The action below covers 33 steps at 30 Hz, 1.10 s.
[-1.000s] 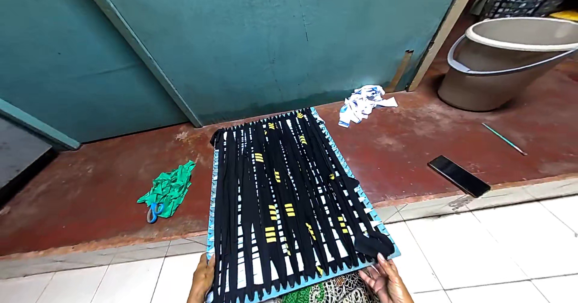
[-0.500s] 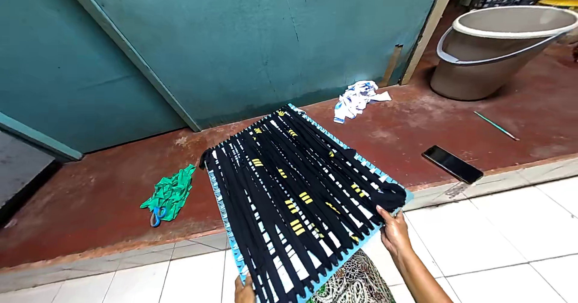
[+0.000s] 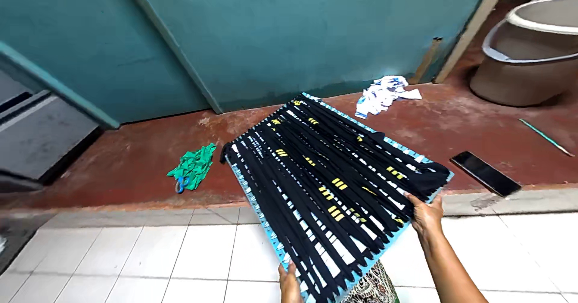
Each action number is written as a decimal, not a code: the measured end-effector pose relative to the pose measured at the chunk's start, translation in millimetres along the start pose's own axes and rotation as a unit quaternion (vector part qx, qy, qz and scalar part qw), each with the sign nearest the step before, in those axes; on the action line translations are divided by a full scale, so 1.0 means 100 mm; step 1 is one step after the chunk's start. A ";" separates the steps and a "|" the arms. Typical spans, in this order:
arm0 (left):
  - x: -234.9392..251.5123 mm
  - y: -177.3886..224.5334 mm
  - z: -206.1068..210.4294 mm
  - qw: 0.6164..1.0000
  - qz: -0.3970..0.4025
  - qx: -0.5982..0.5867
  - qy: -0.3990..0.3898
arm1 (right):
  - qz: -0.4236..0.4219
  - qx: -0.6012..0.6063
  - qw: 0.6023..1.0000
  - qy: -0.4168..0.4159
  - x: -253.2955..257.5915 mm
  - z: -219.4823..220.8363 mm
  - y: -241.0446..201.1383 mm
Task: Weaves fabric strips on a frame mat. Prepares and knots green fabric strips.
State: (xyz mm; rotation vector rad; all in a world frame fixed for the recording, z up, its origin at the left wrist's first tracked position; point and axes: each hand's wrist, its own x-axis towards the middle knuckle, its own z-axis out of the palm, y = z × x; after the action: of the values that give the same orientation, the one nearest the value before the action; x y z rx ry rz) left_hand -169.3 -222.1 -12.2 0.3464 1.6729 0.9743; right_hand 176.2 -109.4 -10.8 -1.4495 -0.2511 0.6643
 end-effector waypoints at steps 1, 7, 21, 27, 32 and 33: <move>-0.04 -0.02 0.01 1.000 -0.005 -0.013 0.000 | -0.003 -0.004 1.000 -0.004 0.00 0.00 -0.02; -0.20 -0.21 -0.10 0.998 -0.021 -0.054 -0.006 | 0.010 -0.039 0.999 -0.013 -0.06 0.03 -0.02; -0.21 -0.35 -0.27 0.990 0.011 -0.138 0.013 | 0.057 -0.125 0.987 -0.087 -0.30 0.72 0.09; -0.16 -0.25 -0.15 0.981 -0.004 -0.192 0.008 | 0.082 -0.123 0.981 -0.122 -0.35 1.05 0.06; -0.05 -0.17 0.09 0.970 -0.005 -0.245 -0.004 | 0.073 -0.102 0.982 -0.143 -0.31 1.24 0.16; -0.04 -0.15 0.14 0.967 -0.006 -0.254 -0.008 | 0.070 -0.102 0.982 -0.146 -0.29 1.27 0.15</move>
State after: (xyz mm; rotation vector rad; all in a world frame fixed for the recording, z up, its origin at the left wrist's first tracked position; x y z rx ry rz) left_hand -151.6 -228.0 -21.2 0.0002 1.3473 1.3421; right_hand 80.2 -20.8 -1.9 -1.5725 -0.4597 0.9911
